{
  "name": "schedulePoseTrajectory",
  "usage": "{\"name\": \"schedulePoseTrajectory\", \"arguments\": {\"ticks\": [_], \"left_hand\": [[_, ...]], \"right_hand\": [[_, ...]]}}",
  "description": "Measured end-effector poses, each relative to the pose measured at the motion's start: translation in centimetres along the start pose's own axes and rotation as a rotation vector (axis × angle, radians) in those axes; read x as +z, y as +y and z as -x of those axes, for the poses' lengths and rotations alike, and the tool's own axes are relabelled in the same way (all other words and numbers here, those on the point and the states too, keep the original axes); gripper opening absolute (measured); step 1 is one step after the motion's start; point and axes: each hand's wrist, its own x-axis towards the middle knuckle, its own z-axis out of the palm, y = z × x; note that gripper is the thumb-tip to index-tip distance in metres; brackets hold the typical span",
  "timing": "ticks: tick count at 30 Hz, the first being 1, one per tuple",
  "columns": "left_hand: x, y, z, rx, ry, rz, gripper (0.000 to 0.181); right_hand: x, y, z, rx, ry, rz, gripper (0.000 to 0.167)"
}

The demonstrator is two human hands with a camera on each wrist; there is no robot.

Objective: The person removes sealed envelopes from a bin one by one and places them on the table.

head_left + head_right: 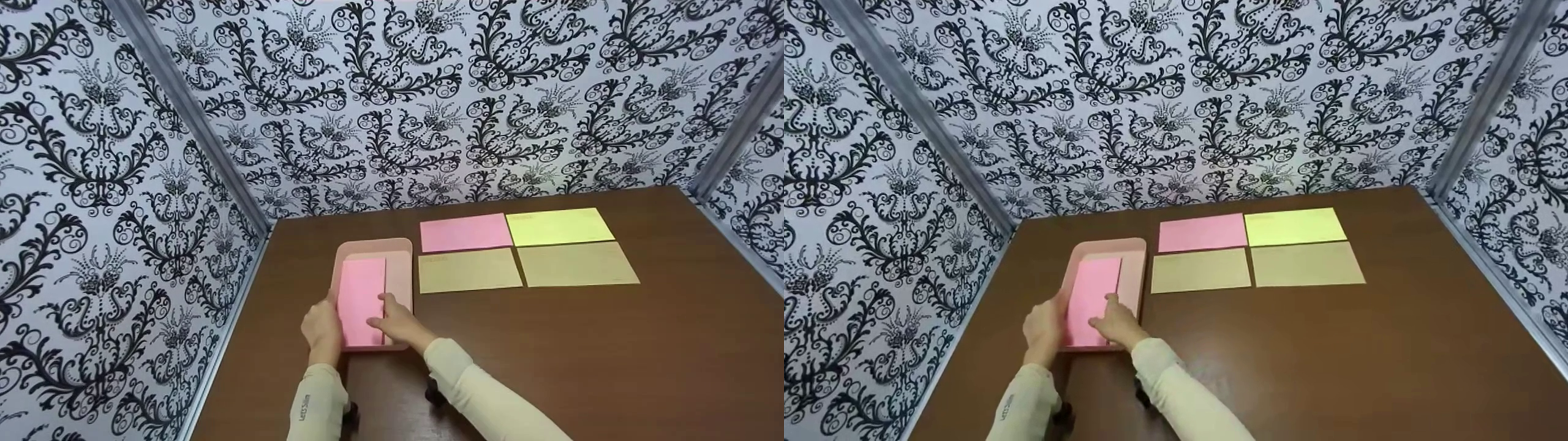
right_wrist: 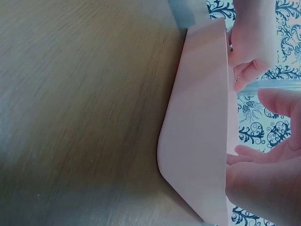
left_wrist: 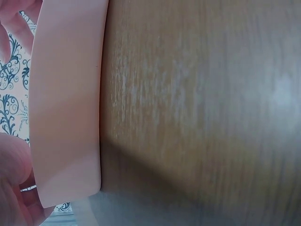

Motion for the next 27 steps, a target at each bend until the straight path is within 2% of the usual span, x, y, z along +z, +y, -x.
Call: {"name": "schedulePoseTrajectory", "arguments": {"ticks": [6,14,19,22,27], "left_hand": [[-0.1,0.0,0.0,0.013,0.033,0.0,0.027],[-0.1,-0.1,-0.1,-0.001,0.036,0.013,0.025],[-0.1,-0.1,-0.1,-0.003,0.017,0.016,0.025],[-0.1,-0.1,0.0,-0.011,0.023,0.02,0.025],[0.1,0.1,0.0,-0.017,0.037,0.024,0.027]], "right_hand": [[0.1,0.0,-0.2,-0.047,0.031,-0.024,0.061],[0.6,0.2,-0.7,-0.05,0.135,-0.119,0.059],[0.9,0.4,-1.2,-0.006,0.199,-0.086,0.064],[0.9,0.5,-1.4,0.047,0.197,-0.094,0.063],[0.5,0.4,-1.8,0.14,0.177,-0.137,0.042]]}}
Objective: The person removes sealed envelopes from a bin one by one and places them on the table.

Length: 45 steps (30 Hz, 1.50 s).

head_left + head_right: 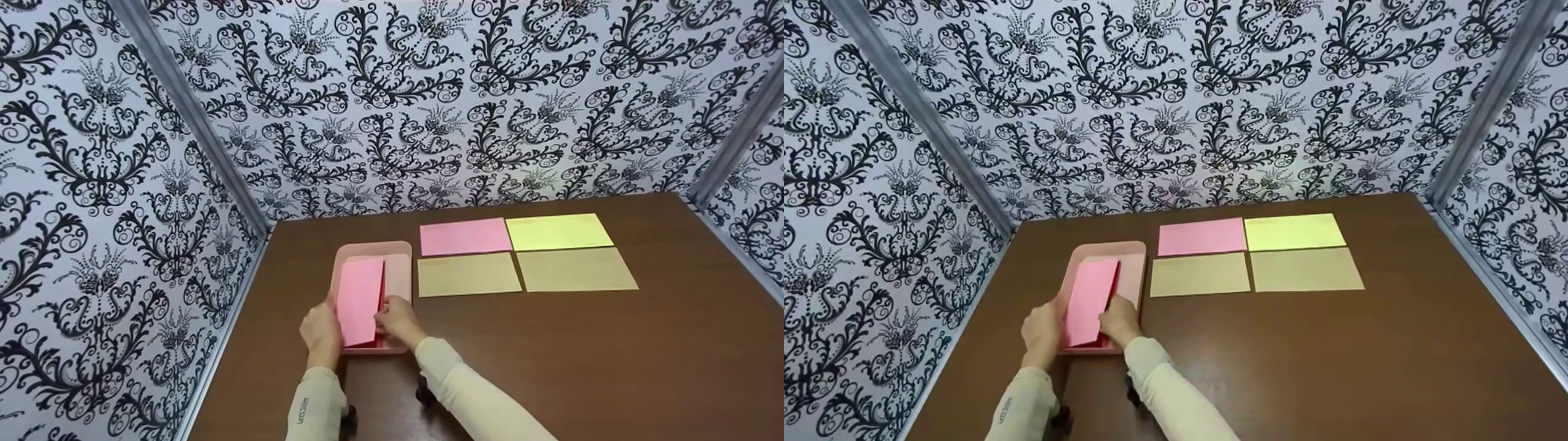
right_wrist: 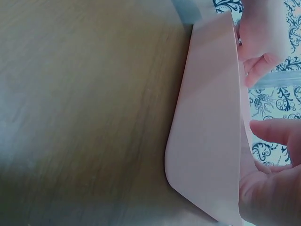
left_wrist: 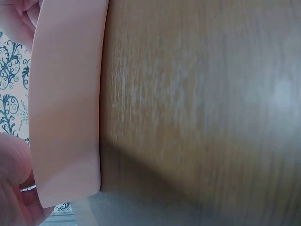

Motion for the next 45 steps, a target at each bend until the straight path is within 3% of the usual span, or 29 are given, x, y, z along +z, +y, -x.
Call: {"name": "schedulePoseTrajectory", "arguments": {"ticks": [3,8,14,24,31,37,45], "left_hand": [[0.0,0.1,0.2,0.011,-0.005,-0.01,0.025],[-0.1,0.2,0.3,0.022,-0.001,-0.018,0.024],[-0.1,0.0,0.2,0.025,0.012,-0.018,0.023],[-0.2,-0.2,0.3,0.016,-0.016,-0.016,0.019],[-0.1,0.1,0.0,0.003,-0.034,-0.013,0.028],[-0.1,0.2,-0.4,-0.018,-0.054,-0.014,0.036],[0.1,0.0,-0.3,-0.007,-0.051,-0.014,0.028]], "right_hand": [[0.0,0.1,-0.1,0.031,0.008,0.003,0.026],[0.4,0.2,-0.3,0.069,0.015,-0.024,0.017],[0.6,0.2,-0.7,0.059,0.03,-0.03,0.013],[0.4,-0.2,0.1,0.065,0.043,-0.08,0.015],[-0.1,-0.6,0.2,0.075,0.055,-0.097,0.012],[-1.1,-0.4,0.2,0.042,0.083,-0.086,0.013],[-2.6,-0.2,0.5,-0.052,0.12,-0.055,0.017]]}}
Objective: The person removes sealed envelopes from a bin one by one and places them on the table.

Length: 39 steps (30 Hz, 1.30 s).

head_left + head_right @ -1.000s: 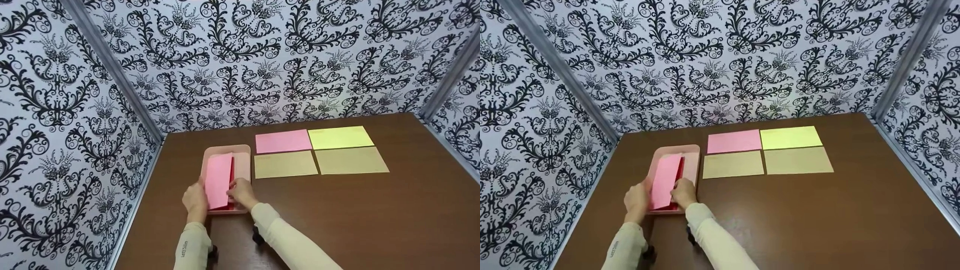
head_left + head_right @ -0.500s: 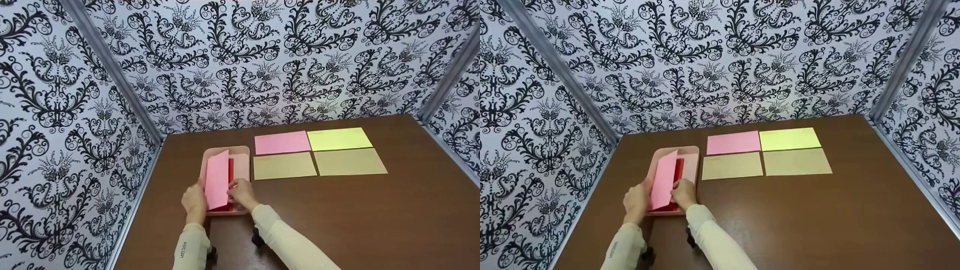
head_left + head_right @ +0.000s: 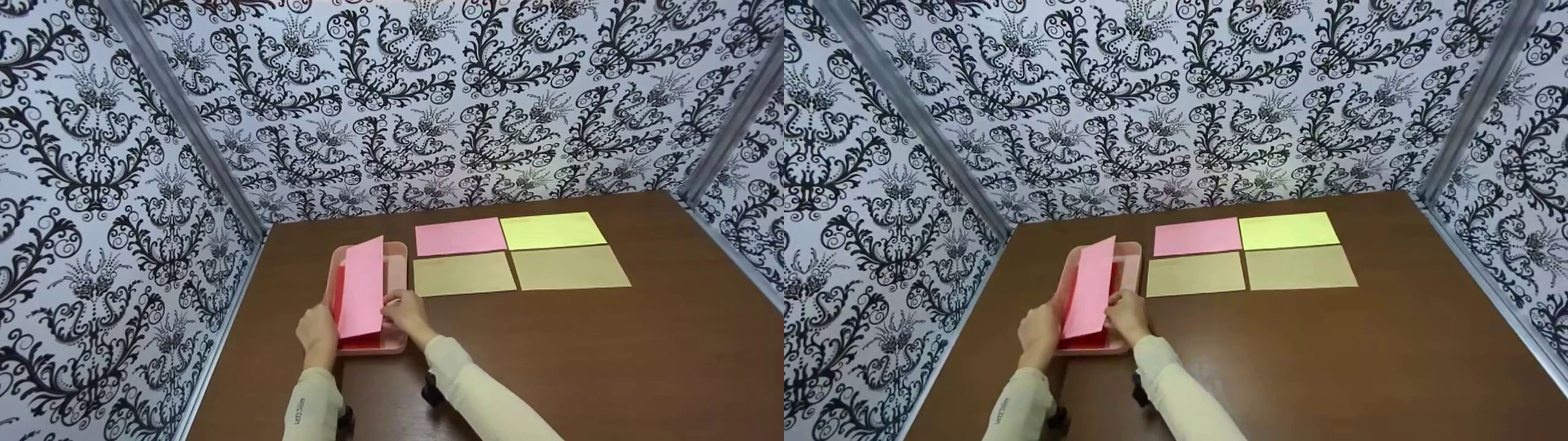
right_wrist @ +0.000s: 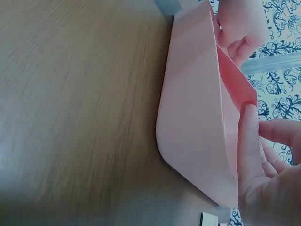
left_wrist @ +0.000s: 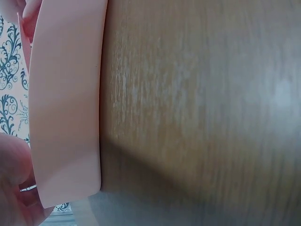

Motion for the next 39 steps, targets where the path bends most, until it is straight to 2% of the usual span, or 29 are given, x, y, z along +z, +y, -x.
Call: {"name": "schedulePoseTrajectory", "arguments": {"ticks": [3,8,14,18,21,28,39], "left_hand": [[0.1,0.0,0.0,0.012,0.003,0.0,0.026],[-0.1,0.0,0.1,0.022,0.0,-0.004,0.025],[-0.3,0.1,0.0,0.009,-0.013,-0.011,0.026],[-0.2,0.1,0.0,-0.019,0.005,0.013,0.035],[-0.1,0.0,0.0,-0.031,0.017,0.03,0.041],[-0.1,0.0,0.0,-0.021,0.0,0.024,0.04],[0.0,-0.2,-0.1,0.0,0.004,0.019,0.035]], "right_hand": [[-0.4,0.2,0.1,-0.031,0.018,0.001,0.017],[-0.9,0.5,0.3,-0.011,0.007,-0.116,0.019],[-1.6,0.3,0.7,0.019,-0.008,-0.236,0.021],[-2.3,0.3,1.0,0.036,-0.016,-0.295,0.023],[-2.8,0.4,1.1,0.056,-0.017,-0.326,0.026],[-4.0,0.6,1.5,0.107,0.007,-0.408,0.028],[-5.5,1.6,2.2,0.108,0.025,-0.472,0.029]]}}
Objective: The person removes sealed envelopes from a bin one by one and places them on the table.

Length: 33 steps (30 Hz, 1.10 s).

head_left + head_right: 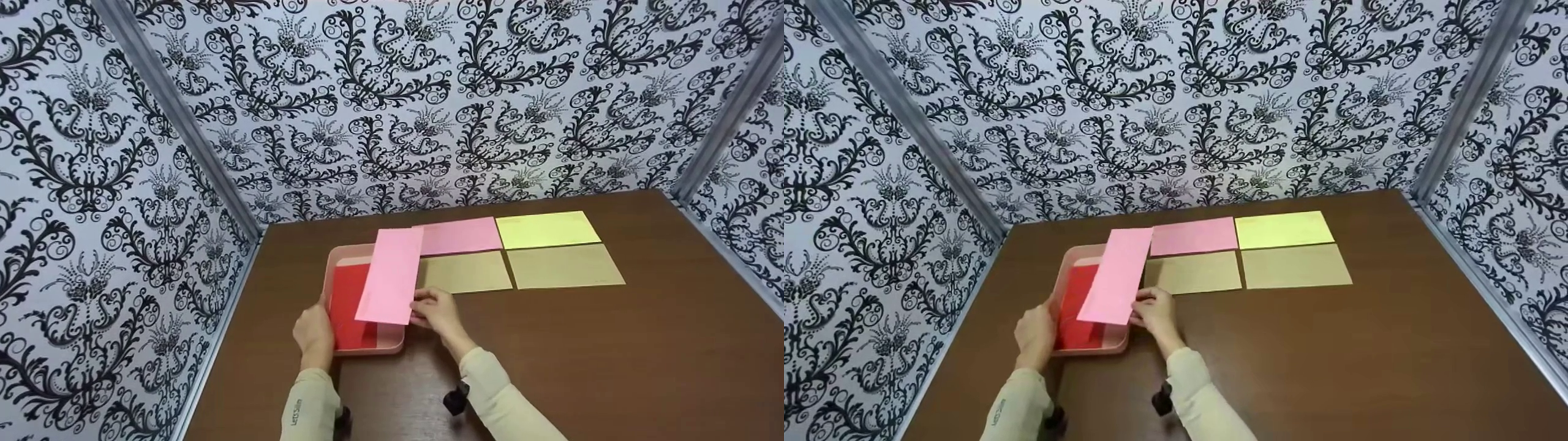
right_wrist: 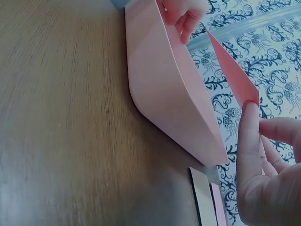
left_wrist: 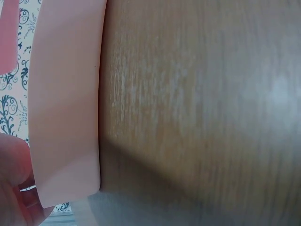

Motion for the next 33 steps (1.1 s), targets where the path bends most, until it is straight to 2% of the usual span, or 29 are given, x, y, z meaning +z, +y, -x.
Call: {"name": "schedulePoseTrajectory", "arguments": {"ticks": [11,21,28,33], "left_hand": [[-0.1,0.0,0.0,-0.009,-0.011,-0.014,0.034],[-0.2,0.0,0.0,-0.011,-0.028,0.001,0.043],[-0.1,0.0,0.1,-0.005,-0.031,-0.013,0.035],[0.0,0.0,0.0,0.003,-0.017,-0.016,0.037]], "right_hand": [[-1.7,0.3,0.9,0.037,0.079,-0.057,0.026],[-3.1,1.2,1.3,0.046,0.118,-0.083,0.027],[-4.0,1.8,1.9,0.06,0.15,-0.109,0.026],[-4.4,2.3,2.4,0.072,0.168,-0.135,0.025]]}}
